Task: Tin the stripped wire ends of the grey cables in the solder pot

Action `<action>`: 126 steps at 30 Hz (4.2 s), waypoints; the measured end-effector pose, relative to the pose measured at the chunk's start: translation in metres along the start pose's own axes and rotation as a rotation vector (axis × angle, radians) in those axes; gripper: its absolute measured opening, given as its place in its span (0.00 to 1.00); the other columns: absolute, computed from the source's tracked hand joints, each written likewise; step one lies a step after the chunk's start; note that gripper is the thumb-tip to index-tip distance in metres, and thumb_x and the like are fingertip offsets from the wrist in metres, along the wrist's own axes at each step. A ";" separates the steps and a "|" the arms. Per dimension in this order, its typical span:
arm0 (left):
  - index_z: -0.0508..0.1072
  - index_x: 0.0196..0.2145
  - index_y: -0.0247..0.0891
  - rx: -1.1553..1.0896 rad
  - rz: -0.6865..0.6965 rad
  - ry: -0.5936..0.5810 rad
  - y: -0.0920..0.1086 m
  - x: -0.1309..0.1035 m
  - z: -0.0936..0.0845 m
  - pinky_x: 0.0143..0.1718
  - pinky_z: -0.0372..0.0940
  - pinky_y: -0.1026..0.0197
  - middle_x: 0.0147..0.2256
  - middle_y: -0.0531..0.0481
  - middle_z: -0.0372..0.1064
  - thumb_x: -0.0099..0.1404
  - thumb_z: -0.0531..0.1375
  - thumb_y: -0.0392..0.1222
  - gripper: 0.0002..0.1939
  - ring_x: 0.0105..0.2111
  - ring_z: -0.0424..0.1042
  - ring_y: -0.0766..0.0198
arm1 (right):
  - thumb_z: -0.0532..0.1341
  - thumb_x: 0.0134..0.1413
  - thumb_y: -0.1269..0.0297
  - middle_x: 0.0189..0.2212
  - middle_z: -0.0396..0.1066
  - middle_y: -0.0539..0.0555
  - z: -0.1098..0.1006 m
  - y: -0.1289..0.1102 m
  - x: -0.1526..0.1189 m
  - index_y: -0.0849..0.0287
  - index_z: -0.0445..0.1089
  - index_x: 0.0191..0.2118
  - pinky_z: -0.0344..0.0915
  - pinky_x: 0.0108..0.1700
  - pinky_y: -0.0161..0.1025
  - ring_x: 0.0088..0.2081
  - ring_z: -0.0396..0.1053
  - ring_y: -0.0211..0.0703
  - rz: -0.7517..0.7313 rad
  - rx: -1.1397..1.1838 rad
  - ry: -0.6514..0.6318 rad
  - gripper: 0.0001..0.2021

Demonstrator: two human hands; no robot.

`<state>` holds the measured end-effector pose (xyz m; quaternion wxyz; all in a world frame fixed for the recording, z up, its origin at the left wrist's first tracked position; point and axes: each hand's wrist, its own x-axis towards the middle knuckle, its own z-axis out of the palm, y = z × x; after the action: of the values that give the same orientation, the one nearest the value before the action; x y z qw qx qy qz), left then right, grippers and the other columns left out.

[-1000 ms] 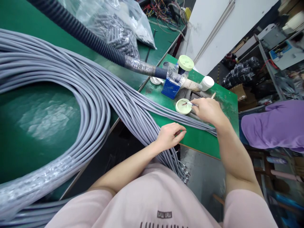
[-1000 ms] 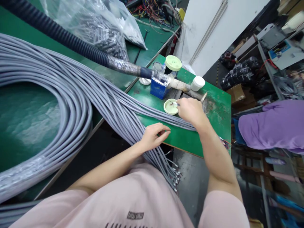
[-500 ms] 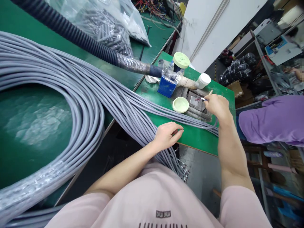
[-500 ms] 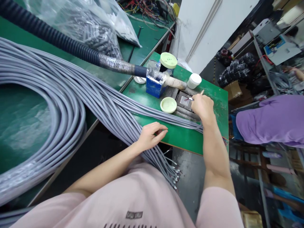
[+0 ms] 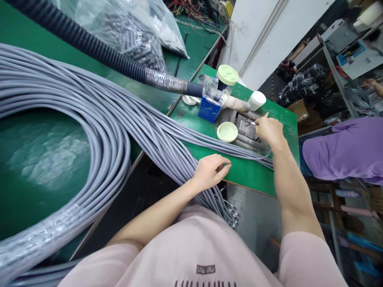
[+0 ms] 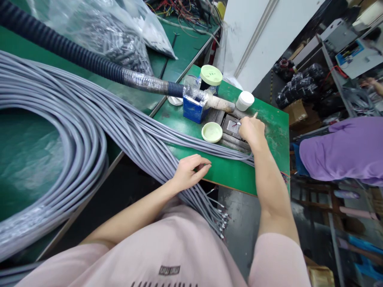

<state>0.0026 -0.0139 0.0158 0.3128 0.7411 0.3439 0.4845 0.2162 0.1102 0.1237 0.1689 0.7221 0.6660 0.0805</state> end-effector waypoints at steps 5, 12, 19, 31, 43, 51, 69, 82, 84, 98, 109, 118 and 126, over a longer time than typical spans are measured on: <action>0.74 0.35 0.37 0.002 0.003 -0.006 -0.001 0.000 0.000 0.31 0.60 0.63 0.23 0.52 0.68 0.67 0.57 0.40 0.07 0.25 0.65 0.67 | 0.54 0.56 0.65 0.42 0.77 0.68 0.005 -0.003 0.005 0.61 0.76 0.47 0.67 0.43 0.47 0.44 0.74 0.60 -0.013 -0.014 -0.013 0.17; 0.74 0.35 0.36 0.007 0.012 0.003 -0.001 0.001 0.000 0.31 0.59 0.64 0.23 0.53 0.68 0.66 0.58 0.40 0.06 0.25 0.65 0.68 | 0.55 0.56 0.63 0.42 0.77 0.64 0.002 0.009 0.001 0.57 0.77 0.47 0.66 0.43 0.46 0.44 0.74 0.57 -0.014 0.091 0.029 0.17; 0.74 0.35 0.37 -0.002 0.017 0.010 -0.001 0.000 0.000 0.31 0.60 0.64 0.23 0.53 0.67 0.67 0.57 0.40 0.07 0.25 0.65 0.68 | 0.55 0.59 0.57 0.14 0.62 0.46 0.003 0.033 -0.065 0.61 0.73 0.50 0.54 0.22 0.33 0.17 0.59 0.35 -0.143 0.970 -0.012 0.19; 0.75 0.36 0.37 -0.015 -0.016 0.011 -0.004 -0.003 0.002 0.30 0.60 0.64 0.23 0.54 0.65 0.66 0.58 0.41 0.07 0.25 0.65 0.68 | 0.57 0.61 0.57 0.09 0.54 0.39 0.039 -0.018 -0.165 0.61 0.68 0.54 0.54 0.20 0.32 0.13 0.50 0.30 -0.028 1.704 -0.118 0.19; 0.75 0.36 0.37 0.007 -0.022 0.017 -0.005 -0.003 0.003 0.30 0.60 0.64 0.24 0.53 0.67 0.66 0.58 0.41 0.07 0.25 0.65 0.68 | 0.58 0.61 0.58 0.10 0.54 0.38 0.057 -0.035 -0.191 0.61 0.68 0.52 0.53 0.19 0.32 0.12 0.49 0.29 0.051 1.922 -0.103 0.17; 0.74 0.36 0.37 0.003 -0.005 0.035 -0.006 -0.004 0.005 0.29 0.60 0.64 0.24 0.53 0.67 0.66 0.58 0.41 0.06 0.24 0.65 0.68 | 0.58 0.61 0.58 0.09 0.54 0.39 0.054 -0.041 -0.198 0.61 0.68 0.52 0.53 0.19 0.33 0.12 0.49 0.30 0.046 1.932 -0.084 0.17; 0.75 0.35 0.35 -0.826 -0.531 0.021 0.028 -0.001 0.014 0.26 0.58 0.67 0.24 0.55 0.66 0.56 0.66 0.47 0.13 0.23 0.62 0.72 | 0.58 0.60 0.58 0.09 0.54 0.39 0.050 -0.059 -0.207 0.60 0.67 0.51 0.53 0.19 0.33 0.12 0.49 0.30 0.081 2.008 -0.047 0.16; 0.72 0.29 0.35 -1.070 -0.785 0.154 0.042 0.011 0.013 0.26 0.58 0.68 0.22 0.54 0.70 0.53 0.68 0.46 0.13 0.22 0.65 0.73 | 0.57 0.61 0.59 0.10 0.54 0.39 0.056 -0.069 -0.213 0.58 0.67 0.50 0.51 0.19 0.31 0.12 0.48 0.29 0.047 2.014 -0.106 0.14; 0.72 0.28 0.35 -1.077 -0.790 0.165 0.043 0.011 0.013 0.26 0.57 0.68 0.21 0.54 0.70 0.53 0.68 0.46 0.13 0.22 0.65 0.73 | 0.57 0.61 0.58 0.10 0.54 0.39 0.056 -0.070 -0.213 0.58 0.67 0.51 0.51 0.18 0.31 0.13 0.48 0.30 0.045 1.998 -0.108 0.15; 0.70 0.25 0.35 -1.095 -0.823 0.190 0.040 0.011 0.014 0.26 0.58 0.68 0.20 0.55 0.69 0.51 0.69 0.46 0.14 0.21 0.64 0.73 | 0.58 0.60 0.56 0.10 0.54 0.39 0.057 -0.070 -0.215 0.58 0.66 0.51 0.50 0.18 0.32 0.13 0.49 0.31 0.048 1.953 -0.128 0.17; 0.76 0.41 0.37 -1.220 -0.752 0.027 0.027 0.003 0.015 0.26 0.58 0.68 0.28 0.53 0.71 0.46 0.72 0.41 0.22 0.24 0.65 0.73 | 0.57 0.61 0.57 0.10 0.53 0.38 0.061 -0.068 -0.211 0.57 0.67 0.50 0.53 0.20 0.32 0.12 0.47 0.30 0.017 2.098 -0.173 0.14; 0.76 0.28 0.33 -1.240 -0.727 -0.214 0.022 -0.001 0.012 0.24 0.58 0.65 0.21 0.54 0.63 0.49 0.71 0.54 0.20 0.20 0.60 0.72 | 0.56 0.61 0.55 0.11 0.55 0.40 0.073 -0.071 -0.225 0.57 0.67 0.48 0.52 0.21 0.35 0.13 0.50 0.32 -0.103 1.953 -0.292 0.15; 0.75 0.47 0.37 0.001 -0.023 -0.361 0.021 0.023 0.014 0.40 0.61 0.57 0.37 0.44 0.72 0.66 0.57 0.43 0.14 0.37 0.68 0.60 | 0.54 0.60 0.48 0.21 0.71 0.50 0.143 0.003 -0.291 0.56 0.67 0.49 0.55 0.22 0.37 0.16 0.57 0.37 0.410 1.422 -0.105 0.20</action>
<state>0.0266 -0.0089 0.0400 0.3746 0.8122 0.2909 0.3397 0.2384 -0.1976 0.0238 -0.3262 0.7699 0.4004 -0.3748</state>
